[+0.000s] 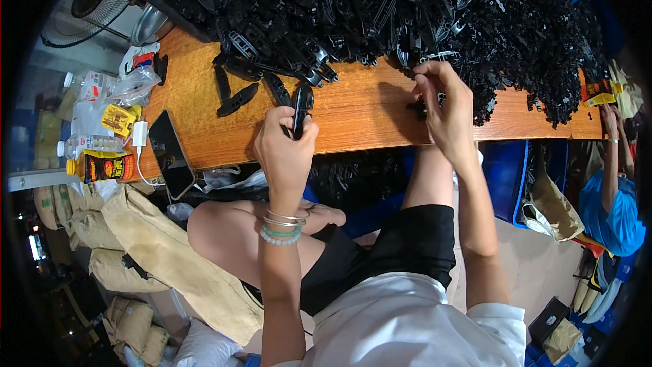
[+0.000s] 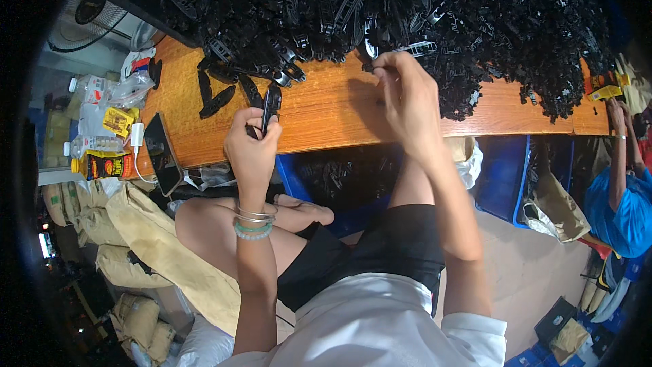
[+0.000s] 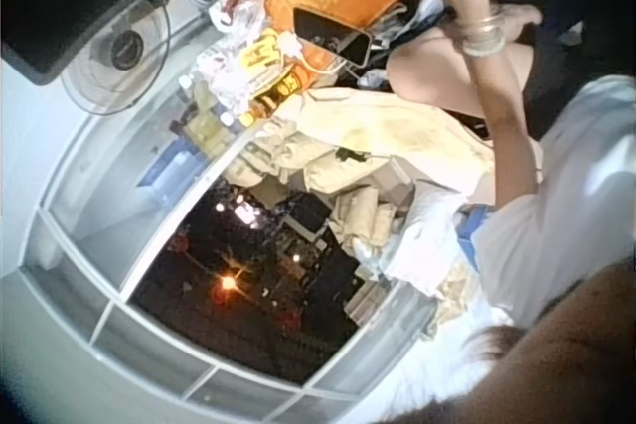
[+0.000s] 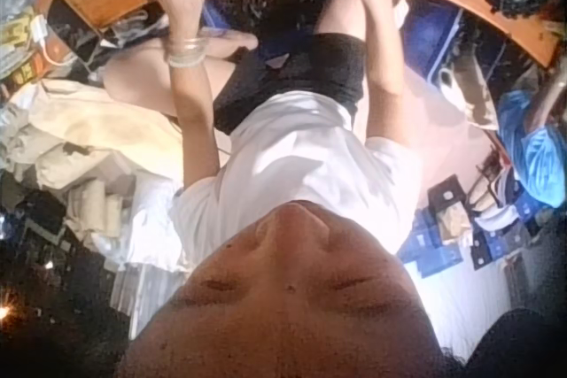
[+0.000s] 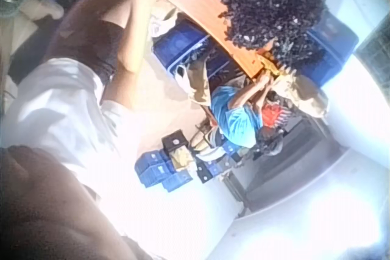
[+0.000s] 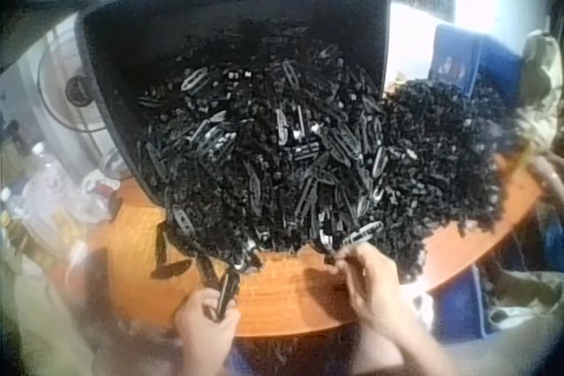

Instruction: The person repeatedly picks up plastic parts from piles on the table and fits them together by hand.

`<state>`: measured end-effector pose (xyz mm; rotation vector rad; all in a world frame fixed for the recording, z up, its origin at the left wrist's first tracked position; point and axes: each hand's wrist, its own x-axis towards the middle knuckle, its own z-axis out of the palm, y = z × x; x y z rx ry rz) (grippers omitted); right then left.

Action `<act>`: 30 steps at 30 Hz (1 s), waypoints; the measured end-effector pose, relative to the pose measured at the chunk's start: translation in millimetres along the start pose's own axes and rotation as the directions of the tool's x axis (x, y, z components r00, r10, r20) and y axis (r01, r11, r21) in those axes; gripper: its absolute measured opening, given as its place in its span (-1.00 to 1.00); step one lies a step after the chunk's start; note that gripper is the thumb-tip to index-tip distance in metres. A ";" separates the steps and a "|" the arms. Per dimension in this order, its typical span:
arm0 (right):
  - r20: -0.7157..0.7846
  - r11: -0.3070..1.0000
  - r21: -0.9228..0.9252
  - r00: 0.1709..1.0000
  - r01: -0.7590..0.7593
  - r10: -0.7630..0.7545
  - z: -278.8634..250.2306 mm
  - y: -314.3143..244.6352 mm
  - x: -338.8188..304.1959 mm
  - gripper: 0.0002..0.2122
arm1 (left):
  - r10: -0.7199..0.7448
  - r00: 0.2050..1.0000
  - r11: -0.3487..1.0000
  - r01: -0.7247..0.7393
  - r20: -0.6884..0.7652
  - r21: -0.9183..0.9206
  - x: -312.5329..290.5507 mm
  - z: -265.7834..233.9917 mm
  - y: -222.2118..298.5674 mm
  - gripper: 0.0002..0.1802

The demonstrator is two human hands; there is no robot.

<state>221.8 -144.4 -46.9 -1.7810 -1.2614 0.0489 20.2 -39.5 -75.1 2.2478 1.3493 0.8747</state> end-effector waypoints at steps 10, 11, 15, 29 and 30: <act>0.184 0.507 0.764 0.888 -0.399 0.422 44.2 -49.1 -45.8 -0.84 | -0.024 0.925 0.523 0.334 0.379 -0.784 -28.7 -7.9 32.5 -0.85; 0.185 0.507 0.764 0.888 -0.399 0.421 42.6 -49.8 -46.9 -0.84 | -0.022 0.908 0.421 0.388 0.419 -0.820 -28.3 -9.4 33.1 -0.78; 0.242 0.540 0.738 0.905 -0.406 0.350 32.6 -44.1 -53.0 -0.88 | 0.055 0.850 0.350 0.474 0.523 -0.808 -22.7 -18.4 30.5 -0.59; 0.060 0.927 0.372 0.998 -0.038 0.017 23.8 -41.4 -54.2 -0.81 | 0.024 0.865 0.528 0.416 0.502 -0.741 -26.0 -24.1 32.5 -0.82; 0.061 0.928 0.371 0.998 -0.040 0.019 22.9 -41.7 -56.4 -0.81 | 0.023 0.864 0.527 0.417 0.503 -0.740 -25.9 -24.9 33.3 -0.82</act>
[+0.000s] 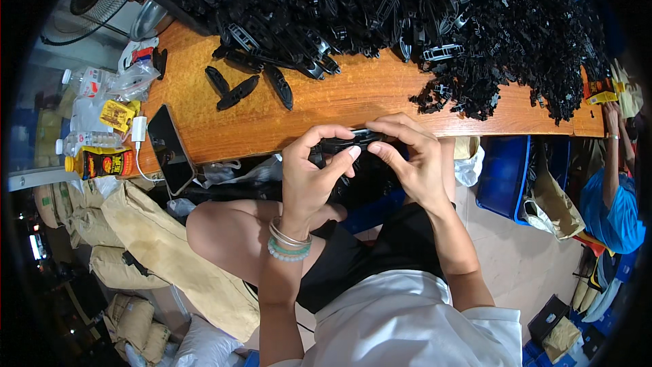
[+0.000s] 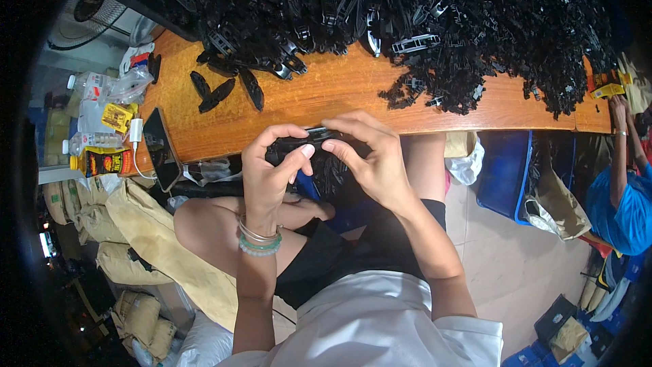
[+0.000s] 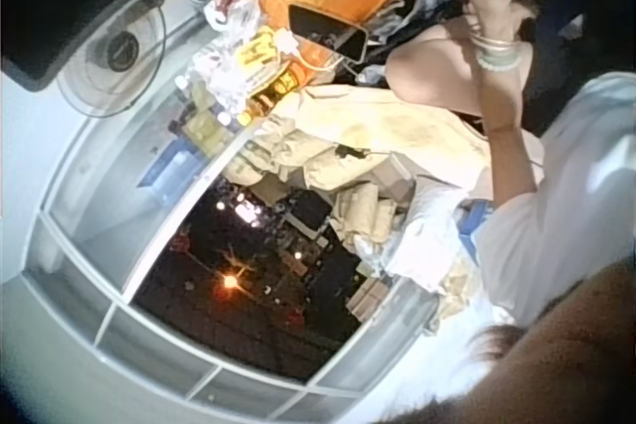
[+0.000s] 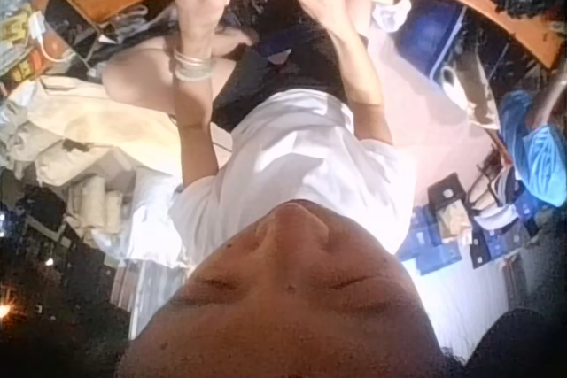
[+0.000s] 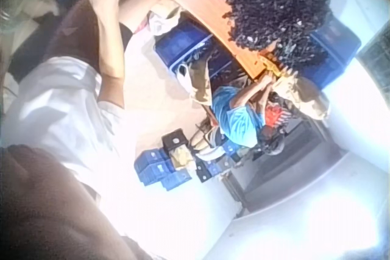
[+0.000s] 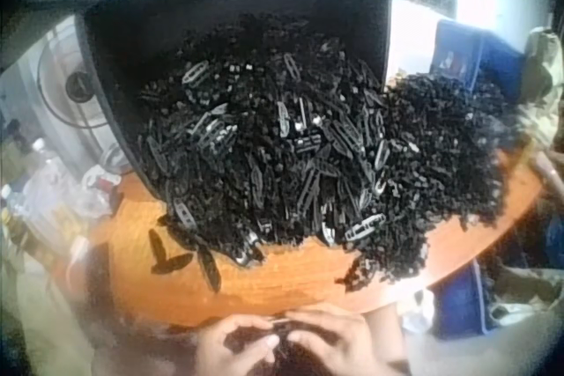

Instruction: The person repeatedly picks up plastic parts from piles on the table and fits them together by hand.

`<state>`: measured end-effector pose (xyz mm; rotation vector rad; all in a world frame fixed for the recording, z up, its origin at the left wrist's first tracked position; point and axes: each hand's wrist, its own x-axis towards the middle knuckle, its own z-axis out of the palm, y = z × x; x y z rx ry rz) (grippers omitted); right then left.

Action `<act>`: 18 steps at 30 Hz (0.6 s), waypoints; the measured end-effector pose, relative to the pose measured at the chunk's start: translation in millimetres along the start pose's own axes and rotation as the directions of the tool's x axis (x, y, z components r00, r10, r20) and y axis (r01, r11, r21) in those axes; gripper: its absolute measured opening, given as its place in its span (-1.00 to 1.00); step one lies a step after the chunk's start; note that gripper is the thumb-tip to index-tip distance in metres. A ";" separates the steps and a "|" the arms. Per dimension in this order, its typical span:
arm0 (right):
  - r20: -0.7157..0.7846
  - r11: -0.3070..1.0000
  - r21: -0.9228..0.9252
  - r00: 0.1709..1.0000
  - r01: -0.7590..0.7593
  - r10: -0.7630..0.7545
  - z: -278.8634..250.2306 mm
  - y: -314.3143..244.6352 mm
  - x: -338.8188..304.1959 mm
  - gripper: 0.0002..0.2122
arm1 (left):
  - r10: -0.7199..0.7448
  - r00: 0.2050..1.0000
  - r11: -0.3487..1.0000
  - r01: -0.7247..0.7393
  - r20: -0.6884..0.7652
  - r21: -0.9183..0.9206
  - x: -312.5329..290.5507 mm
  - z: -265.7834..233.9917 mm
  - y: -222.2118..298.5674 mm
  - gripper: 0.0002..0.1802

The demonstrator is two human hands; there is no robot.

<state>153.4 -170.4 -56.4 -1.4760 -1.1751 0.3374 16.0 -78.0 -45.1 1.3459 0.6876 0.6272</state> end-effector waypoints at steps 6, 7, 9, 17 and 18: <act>0.047 0.966 0.111 0.972 -0.233 0.229 -0.8 5.1 -15.1 -0.79 | -0.076 0.994 0.996 0.072 0.075 0.050 -0.4 -2.5 2.7 -0.87; 0.048 0.966 0.113 0.972 -0.233 0.229 -3.9 8.4 -16.9 -0.79 | -0.051 0.985 0.994 0.034 0.163 0.108 1.2 -5.5 -0.1 -0.87; 0.149 0.990 0.085 0.983 -0.116 0.103 -16.2 17.0 -21.0 -0.80 | 0.151 0.926 0.926 -0.255 0.347 0.278 7.1 -15.1 -3.8 -0.86; -0.168 0.718 -0.696 0.976 -0.015 -0.142 -47.2 33.0 -1.3 -0.83 | 0.530 0.783 0.498 0.024 -0.327 0.867 52.3 -32.9 -20.1 -0.72; -0.150 0.707 -0.707 0.979 -0.009 -0.138 -47.3 34.6 -0.7 -0.82 | 0.532 0.782 0.498 0.023 -0.326 0.867 54.1 -34.9 -22.0 -0.72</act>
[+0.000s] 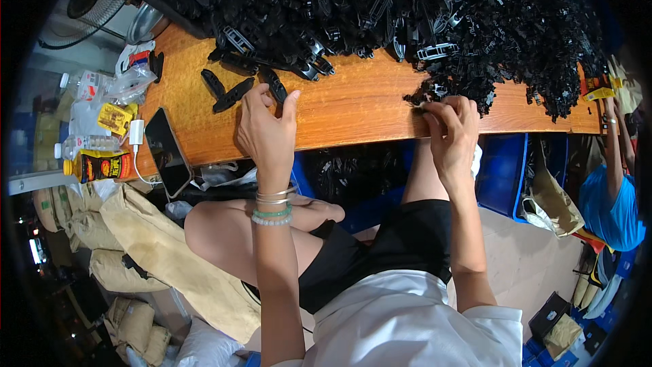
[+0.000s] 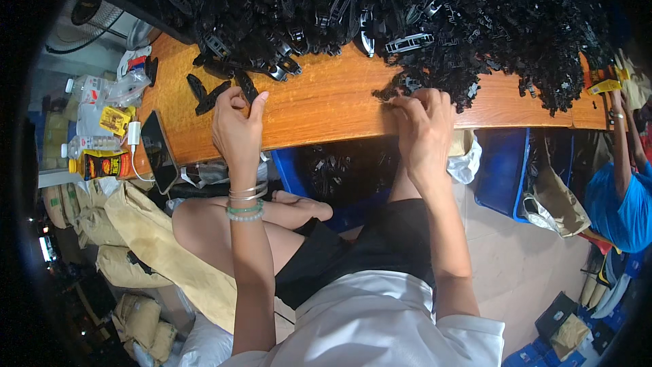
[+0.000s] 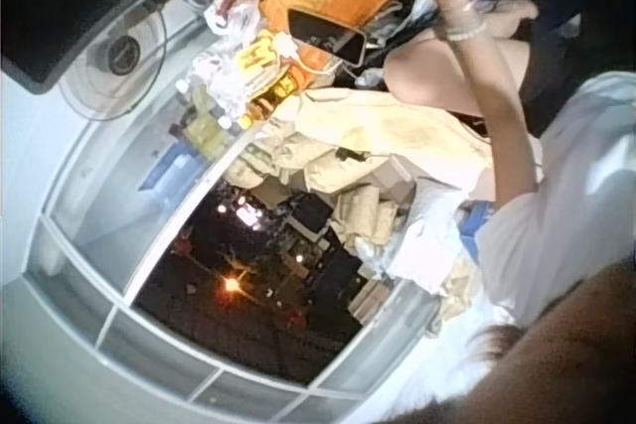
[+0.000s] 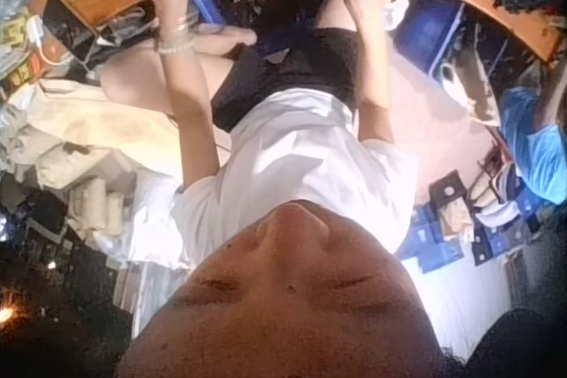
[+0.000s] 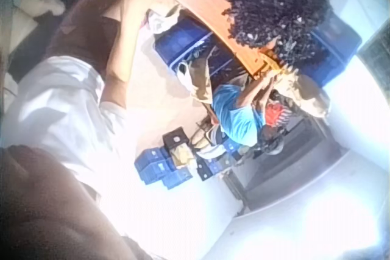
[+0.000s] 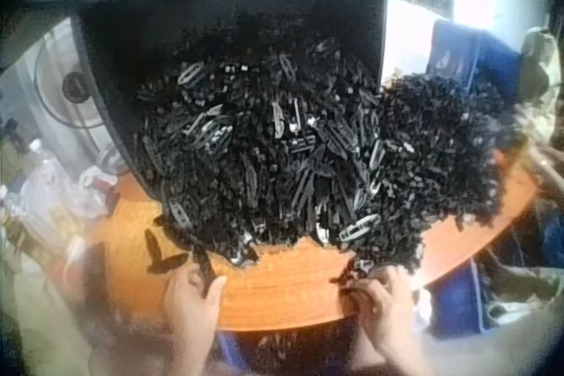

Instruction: The person repeatedly picks up plastic parts from piles on the table and fits them together by hand.

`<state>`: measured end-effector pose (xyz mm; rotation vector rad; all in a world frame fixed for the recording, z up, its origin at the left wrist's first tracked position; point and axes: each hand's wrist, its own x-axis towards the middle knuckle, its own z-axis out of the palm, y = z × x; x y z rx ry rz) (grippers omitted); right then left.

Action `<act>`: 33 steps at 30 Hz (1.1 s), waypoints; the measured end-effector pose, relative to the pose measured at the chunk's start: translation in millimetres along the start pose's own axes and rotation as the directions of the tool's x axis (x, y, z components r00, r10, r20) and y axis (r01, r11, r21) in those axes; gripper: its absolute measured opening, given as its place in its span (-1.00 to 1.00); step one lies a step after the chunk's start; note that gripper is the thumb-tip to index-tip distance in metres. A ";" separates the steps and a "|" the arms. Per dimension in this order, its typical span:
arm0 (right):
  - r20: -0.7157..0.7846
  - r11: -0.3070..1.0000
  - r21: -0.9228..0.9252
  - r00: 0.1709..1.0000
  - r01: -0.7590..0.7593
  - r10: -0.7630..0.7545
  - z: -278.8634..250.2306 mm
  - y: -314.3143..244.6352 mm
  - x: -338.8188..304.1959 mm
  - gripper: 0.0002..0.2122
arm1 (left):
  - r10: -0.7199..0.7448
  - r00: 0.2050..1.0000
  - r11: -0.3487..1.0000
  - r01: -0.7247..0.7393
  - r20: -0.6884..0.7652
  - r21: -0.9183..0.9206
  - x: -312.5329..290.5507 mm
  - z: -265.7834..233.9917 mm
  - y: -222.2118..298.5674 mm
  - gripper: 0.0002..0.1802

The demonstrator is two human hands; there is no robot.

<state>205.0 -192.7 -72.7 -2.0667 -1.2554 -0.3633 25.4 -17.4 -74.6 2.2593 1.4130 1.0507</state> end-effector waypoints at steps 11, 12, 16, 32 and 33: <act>0.019 0.957 0.287 0.999 0.040 -0.047 20.8 -4.3 -4.8 -0.82 | -0.235 0.962 0.726 0.268 0.137 -0.633 -21.1 -18.5 6.0 -0.85; -0.018 0.929 0.369 1.000 0.014 -0.008 22.4 -8.0 -4.2 -0.80 | -0.273 0.920 0.533 0.388 0.281 -0.752 -21.6 -24.9 10.5 -0.83; -0.009 0.892 0.445 0.996 -0.075 0.088 16.0 -25.9 -3.6 -0.77 | -0.208 0.832 0.374 0.553 0.514 -0.745 -27.4 -31.6 8.6 -0.75; 0.174 0.756 0.645 0.985 -0.112 -0.003 -0.4 -54.9 4.5 -0.86 | 0.177 0.710 0.364 0.596 0.682 -0.715 -39.3 -36.8 32.3 -0.70; 0.174 0.755 0.646 0.985 -0.110 -0.005 0.0 -55.4 4.7 -0.86 | 0.141 0.708 0.381 0.606 0.692 -0.698 -38.0 -38.1 34.5 -0.71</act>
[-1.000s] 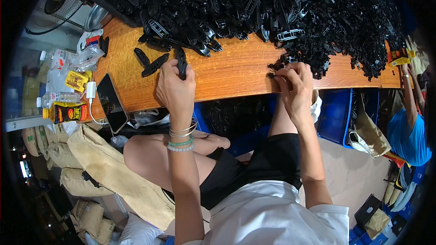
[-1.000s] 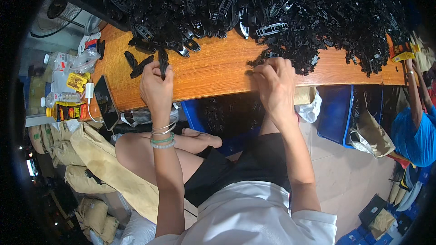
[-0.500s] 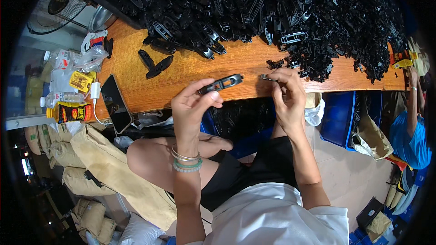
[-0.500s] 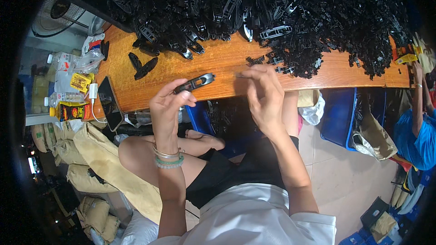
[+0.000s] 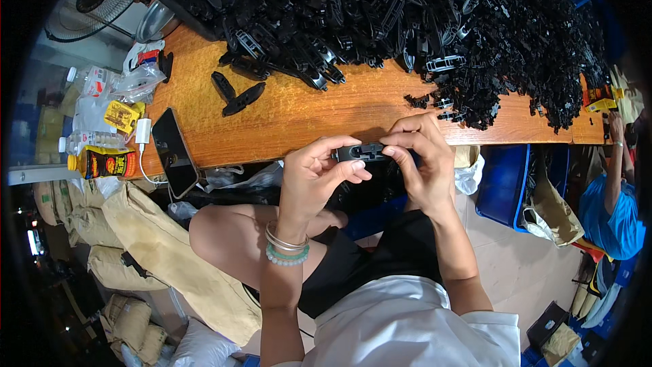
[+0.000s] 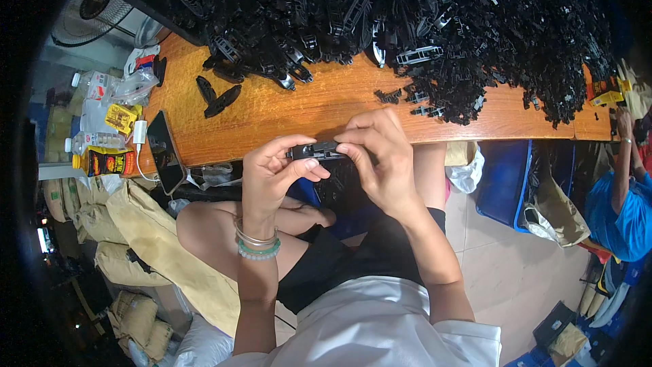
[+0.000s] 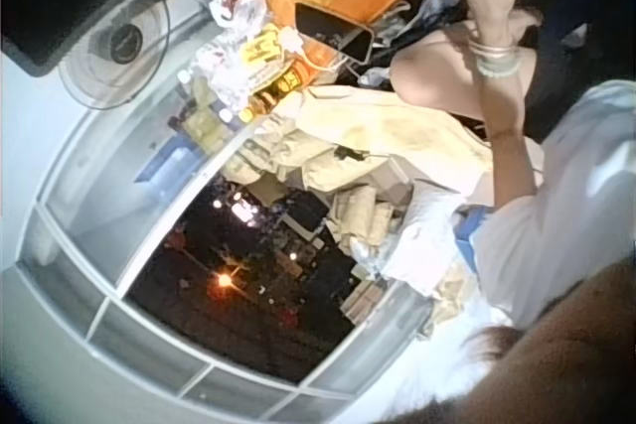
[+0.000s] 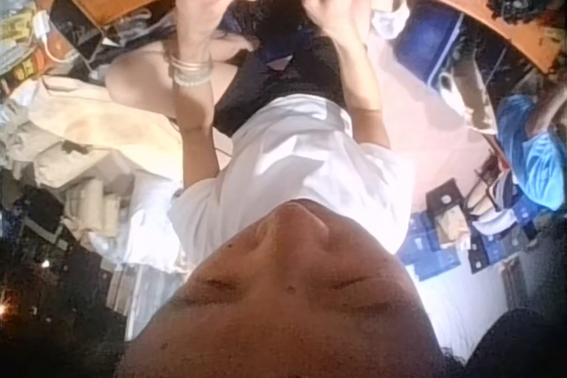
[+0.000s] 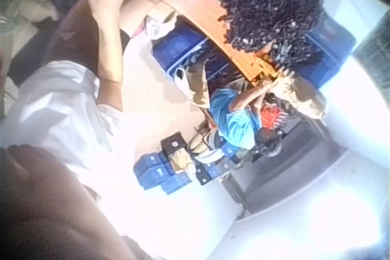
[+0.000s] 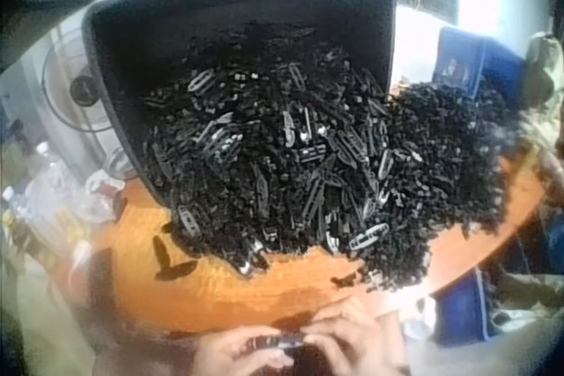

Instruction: The person repeatedly picks up plastic parts from piles on the table and fits them together by hand.

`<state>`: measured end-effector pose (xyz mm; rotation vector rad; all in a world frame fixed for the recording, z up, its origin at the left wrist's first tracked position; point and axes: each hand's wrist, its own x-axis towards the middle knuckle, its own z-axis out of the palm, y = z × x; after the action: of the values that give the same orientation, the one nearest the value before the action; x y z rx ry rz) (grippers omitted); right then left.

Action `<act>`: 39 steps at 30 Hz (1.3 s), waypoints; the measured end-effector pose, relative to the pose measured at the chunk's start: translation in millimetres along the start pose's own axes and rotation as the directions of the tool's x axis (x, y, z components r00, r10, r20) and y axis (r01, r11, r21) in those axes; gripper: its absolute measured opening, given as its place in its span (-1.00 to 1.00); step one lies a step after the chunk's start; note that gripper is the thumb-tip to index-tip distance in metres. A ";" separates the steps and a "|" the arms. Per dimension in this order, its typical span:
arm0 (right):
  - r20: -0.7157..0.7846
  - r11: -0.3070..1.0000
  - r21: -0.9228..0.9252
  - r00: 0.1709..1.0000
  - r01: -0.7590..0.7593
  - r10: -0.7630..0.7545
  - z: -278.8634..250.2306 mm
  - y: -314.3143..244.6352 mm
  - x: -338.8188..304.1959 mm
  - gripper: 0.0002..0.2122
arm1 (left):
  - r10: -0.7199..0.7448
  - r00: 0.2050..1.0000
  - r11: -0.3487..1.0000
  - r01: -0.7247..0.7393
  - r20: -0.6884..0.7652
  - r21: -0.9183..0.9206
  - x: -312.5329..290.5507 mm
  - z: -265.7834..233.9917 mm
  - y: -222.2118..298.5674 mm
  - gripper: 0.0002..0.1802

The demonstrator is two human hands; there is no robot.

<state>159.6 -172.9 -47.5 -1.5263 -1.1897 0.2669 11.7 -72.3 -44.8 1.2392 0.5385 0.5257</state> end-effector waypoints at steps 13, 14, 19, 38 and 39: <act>0.197 0.825 0.369 0.903 -0.429 0.382 9.8 13.7 -18.5 -0.72 | 0.106 0.990 0.975 -0.085 -0.091 0.206 -4.4 3.5 4.3 -0.84; 0.196 0.824 0.369 0.903 -0.430 0.383 8.8 15.4 -18.3 -0.72 | 0.104 0.990 0.975 -0.084 -0.091 0.206 -3.4 2.6 3.9 -0.84; 0.061 0.995 -0.100 0.998 -0.007 0.013 -6.4 25.8 -2.0 -0.77 | 0.046 0.928 0.989 -0.095 -0.369 -0.116 18.0 -26.7 -2.3 -0.86; -0.052 0.828 -0.540 0.976 0.151 -0.211 -17.2 54.8 14.6 -0.80 | 0.606 0.686 0.479 0.090 -0.402 0.873 31.5 -87.9 -5.5 -0.76; -0.079 0.854 -0.491 0.967 0.175 -0.243 -16.6 57.1 13.8 -0.81 | 0.604 0.689 0.478 0.089 -0.401 0.874 28.1 -81.5 -5.4 -0.76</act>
<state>207.9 -164.5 -83.9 -1.7845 -1.3621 -0.3048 -18.7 3.9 -72.0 2.1416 1.3643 1.1156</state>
